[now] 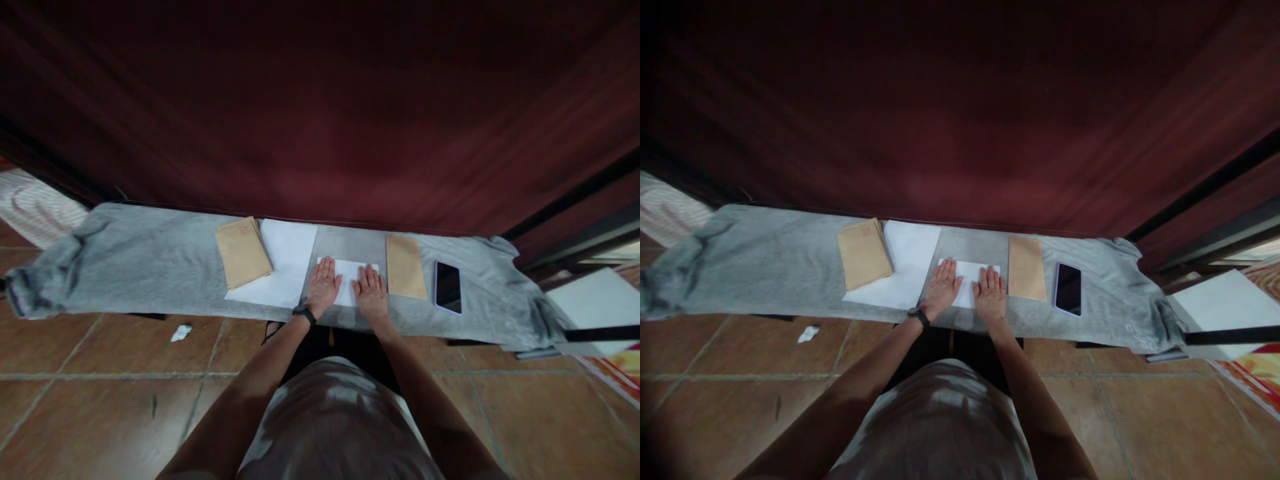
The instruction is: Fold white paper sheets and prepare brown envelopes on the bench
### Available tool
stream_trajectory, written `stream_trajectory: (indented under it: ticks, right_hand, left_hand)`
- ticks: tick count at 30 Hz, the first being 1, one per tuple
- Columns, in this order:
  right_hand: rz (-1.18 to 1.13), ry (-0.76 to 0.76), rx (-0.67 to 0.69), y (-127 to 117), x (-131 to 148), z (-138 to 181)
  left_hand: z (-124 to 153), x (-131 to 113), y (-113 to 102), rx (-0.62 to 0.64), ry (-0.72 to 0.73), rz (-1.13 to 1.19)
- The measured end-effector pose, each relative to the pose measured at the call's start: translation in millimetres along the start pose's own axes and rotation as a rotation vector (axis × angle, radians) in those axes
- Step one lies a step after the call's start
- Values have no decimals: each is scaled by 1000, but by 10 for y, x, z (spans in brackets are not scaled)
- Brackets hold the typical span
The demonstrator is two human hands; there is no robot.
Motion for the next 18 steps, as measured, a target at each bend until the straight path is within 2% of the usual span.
stream_trajectory:
  ticks: [4,7,10,13,18]
  right_hand:
    - [2,7,-5,2,4,0]
    - [-4,5,-26,-9,10,7]
    - [-18,14,-20,-11,-6,-5]
    - [-43,42,53,11,-64,-84]
    - [-92,38,195,4,-147,-377]
  left_hand:
    - [64,88,-69,-46,-73,3]
    - [239,123,-130,-86,-87,1]
    - [533,68,-167,-100,16,-16]
    - [794,33,-163,-63,129,-34]
    - [859,96,-187,0,176,-54]
Point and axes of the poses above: each hand's wrist, its own z-axis away from the middle knuckle, its own y-axis out of the palm, x = y × z, the point moved 10 cm from there along -z, towards the middle knuckle, and after that the axes turned 13 degrees about -y, right-handed, at the moved point
